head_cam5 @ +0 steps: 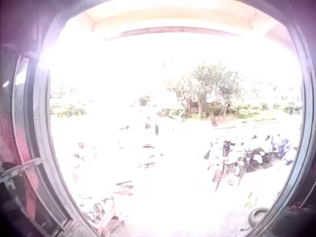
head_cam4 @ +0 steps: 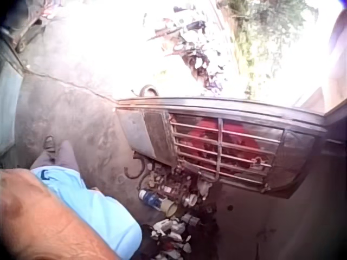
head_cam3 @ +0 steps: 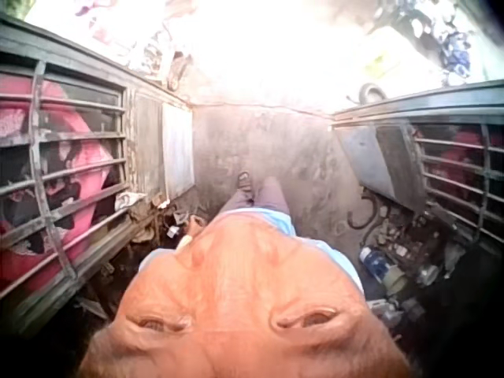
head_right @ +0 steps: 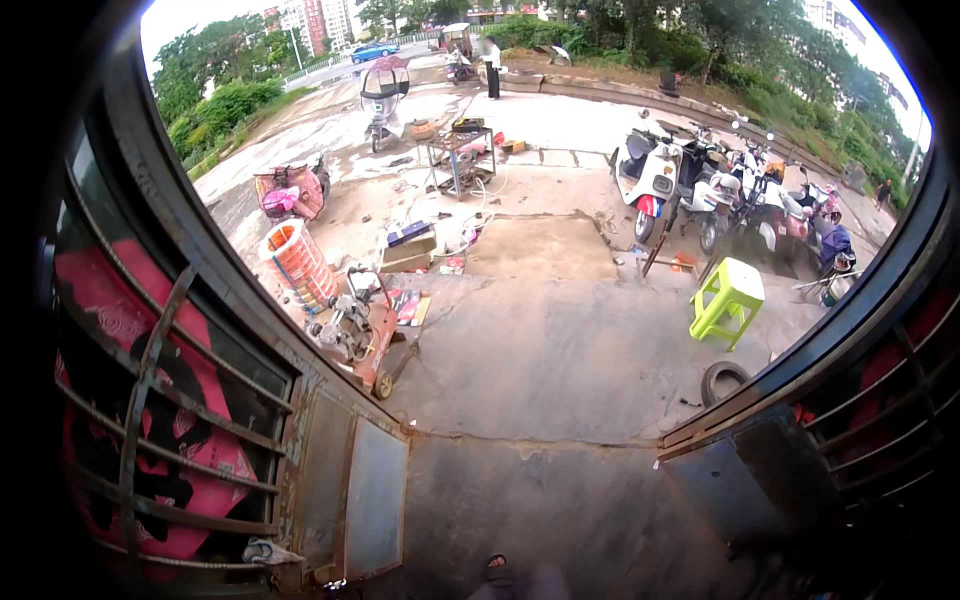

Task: The person selects screws from a container and uses a screwdriver to remove a black plastic cover from the side of a scooter. They then reattach the cover using the screws.

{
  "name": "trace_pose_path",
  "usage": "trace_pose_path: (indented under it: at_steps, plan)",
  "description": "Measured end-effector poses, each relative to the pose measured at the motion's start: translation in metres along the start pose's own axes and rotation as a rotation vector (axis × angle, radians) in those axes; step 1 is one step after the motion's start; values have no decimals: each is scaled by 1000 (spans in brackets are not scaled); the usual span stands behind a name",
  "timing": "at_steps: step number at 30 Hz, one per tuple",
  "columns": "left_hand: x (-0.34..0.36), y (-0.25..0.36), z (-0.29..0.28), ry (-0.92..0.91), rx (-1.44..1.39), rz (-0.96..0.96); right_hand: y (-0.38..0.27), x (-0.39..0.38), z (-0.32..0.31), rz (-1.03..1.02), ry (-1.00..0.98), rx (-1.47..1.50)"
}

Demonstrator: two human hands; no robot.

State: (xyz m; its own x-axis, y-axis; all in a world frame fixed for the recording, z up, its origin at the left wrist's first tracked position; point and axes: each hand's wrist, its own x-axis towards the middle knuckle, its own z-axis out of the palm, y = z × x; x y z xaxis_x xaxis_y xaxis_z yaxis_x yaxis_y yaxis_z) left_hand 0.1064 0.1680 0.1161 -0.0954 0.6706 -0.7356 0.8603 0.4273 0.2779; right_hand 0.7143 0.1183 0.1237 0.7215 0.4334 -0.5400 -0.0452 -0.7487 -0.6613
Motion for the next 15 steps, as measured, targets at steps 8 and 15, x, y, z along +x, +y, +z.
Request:
trace_pose_path:
  at_steps: [8,15]
  plan:
    - [137,190,-72,145,-63,-14,-116,115,25,-3,-81,-54]
    - [203,272,-32,159,-47,-111,-177,232,-17,-104,-17,-138]
